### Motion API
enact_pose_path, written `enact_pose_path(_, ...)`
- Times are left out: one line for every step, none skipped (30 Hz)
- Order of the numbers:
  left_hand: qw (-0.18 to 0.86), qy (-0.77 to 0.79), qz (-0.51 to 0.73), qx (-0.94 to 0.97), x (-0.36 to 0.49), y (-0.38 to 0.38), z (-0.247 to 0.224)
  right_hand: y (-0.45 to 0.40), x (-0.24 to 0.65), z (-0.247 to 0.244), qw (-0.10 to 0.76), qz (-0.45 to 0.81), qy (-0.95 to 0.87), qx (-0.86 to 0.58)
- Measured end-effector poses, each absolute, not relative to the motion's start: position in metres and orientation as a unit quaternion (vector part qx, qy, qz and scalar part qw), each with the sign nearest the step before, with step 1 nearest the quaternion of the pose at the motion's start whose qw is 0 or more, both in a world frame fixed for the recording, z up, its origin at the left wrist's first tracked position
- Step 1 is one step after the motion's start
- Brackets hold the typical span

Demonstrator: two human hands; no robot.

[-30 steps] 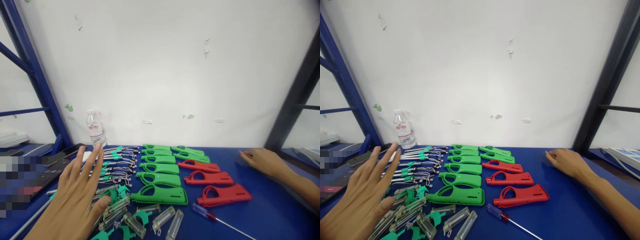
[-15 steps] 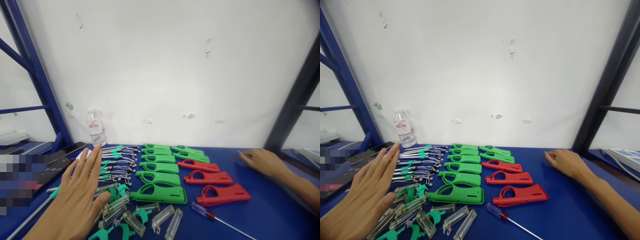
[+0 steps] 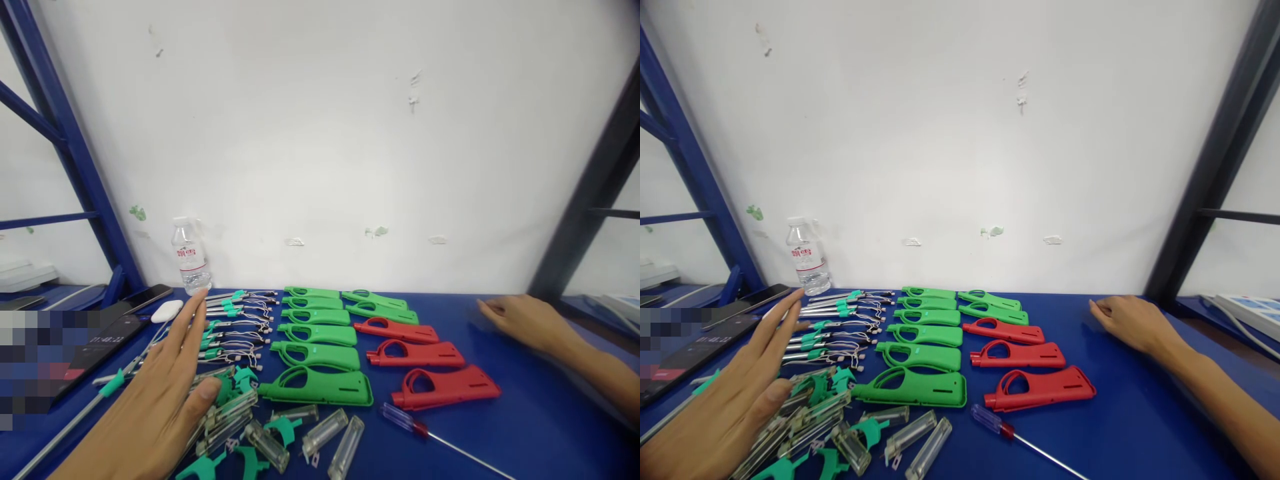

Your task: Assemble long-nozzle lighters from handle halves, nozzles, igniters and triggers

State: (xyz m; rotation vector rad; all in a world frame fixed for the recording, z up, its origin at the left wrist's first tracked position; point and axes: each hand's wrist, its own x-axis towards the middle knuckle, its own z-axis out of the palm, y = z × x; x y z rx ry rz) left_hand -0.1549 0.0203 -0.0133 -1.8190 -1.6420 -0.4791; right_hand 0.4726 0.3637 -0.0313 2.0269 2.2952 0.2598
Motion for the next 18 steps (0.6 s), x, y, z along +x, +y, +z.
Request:
enact_pose_path(0.312, -0.627, -0.183, -0.69, -0.155, 0.02, -0.013, 0.364, 0.473, -0.031, 0.033, 0.084, 0.747, 0.659)
enact_pose_path(0.305, -0.63, -0.186, -0.69, -0.155, 0.02, -0.014, 0.364, 0.472, -0.031, 0.034, 0.084, 0.747, 0.659)
enact_pose_path(0.297, -0.631, -0.189, -0.691, -0.154, 0.02, -0.014, 0.364, 0.472, -0.031, 0.034, 0.084, 0.747, 0.659)
enact_pose_path(0.293, -0.631, -0.192, -0.692, -0.154, 0.019, -0.013, 0.363, 0.471, -0.031, 0.035, 0.084, 0.747, 0.659)
enact_pose_path(0.291, -0.631, -0.194, -0.693, -0.154, 0.019, -0.013, 0.363, 0.471, -0.03, 0.036, 0.084, 0.746, 0.659)
enact_pose_path(0.291, -0.628, -0.195, -0.695, -0.154, 0.018, -0.012, 0.362, 0.47, -0.03, 0.036, 0.085, 0.746, 0.659)
enact_pose_path(0.291, -0.626, -0.197, -0.696, -0.153, 0.018, -0.011, 0.362, 0.47, -0.03, 0.035, 0.086, 0.746, 0.659)
enact_pose_path(0.289, -0.626, -0.201, -0.696, -0.151, 0.017, -0.01, 0.361, 0.47, -0.03, 0.035, 0.087, 0.746, 0.659)
enact_pose_path(0.29, -0.62, -0.208, -0.698, -0.148, 0.016, -0.008, 0.36, 0.469, -0.029, 0.036, 0.088, 0.746, 0.659)
enact_pose_path(0.29, -0.615, -0.219, -0.7, -0.145, 0.015, -0.006, 0.36, 0.469, -0.029, 0.037, 0.089, 0.746, 0.659)
enact_pose_path(0.287, -0.611, -0.234, -0.699, -0.141, 0.014, -0.003, 0.359, 0.469, -0.029, 0.039, 0.09, 0.745, 0.66)
enact_pose_path(0.279, -0.61, -0.253, -0.697, -0.136, 0.014, 0.0, 0.359, 0.469, -0.029, 0.04, 0.091, 0.745, 0.66)
enact_pose_path(0.265, -0.609, -0.276, -0.695, -0.131, 0.013, 0.003, 0.359, 0.469, -0.028, 0.041, 0.091, 0.745, 0.66)
enact_pose_path(0.248, -0.611, -0.298, -0.69, -0.126, 0.013, 0.005, 0.359, 0.468, -0.028, 0.041, 0.091, 0.746, 0.659)
enact_pose_path(0.235, -0.614, -0.316, -0.684, -0.123, 0.013, 0.007, 0.359, 0.468, -0.028, 0.041, 0.091, 0.747, 0.658)
enact_pose_path(0.229, -0.616, -0.332, -0.676, -0.121, 0.014, 0.008, 0.358, 0.468, -0.027, 0.041, 0.09, 0.748, 0.657)
enact_pose_path(0.233, -0.615, -0.346, -0.67, -0.121, 0.014, 0.007, 0.358, 0.468, -0.027, 0.04, 0.09, 0.749, 0.655)
enact_pose_path(0.242, -0.612, -0.358, -0.663, -0.123, 0.014, 0.005, 0.358, 0.468, -0.027, 0.04, 0.09, 0.749, 0.655)
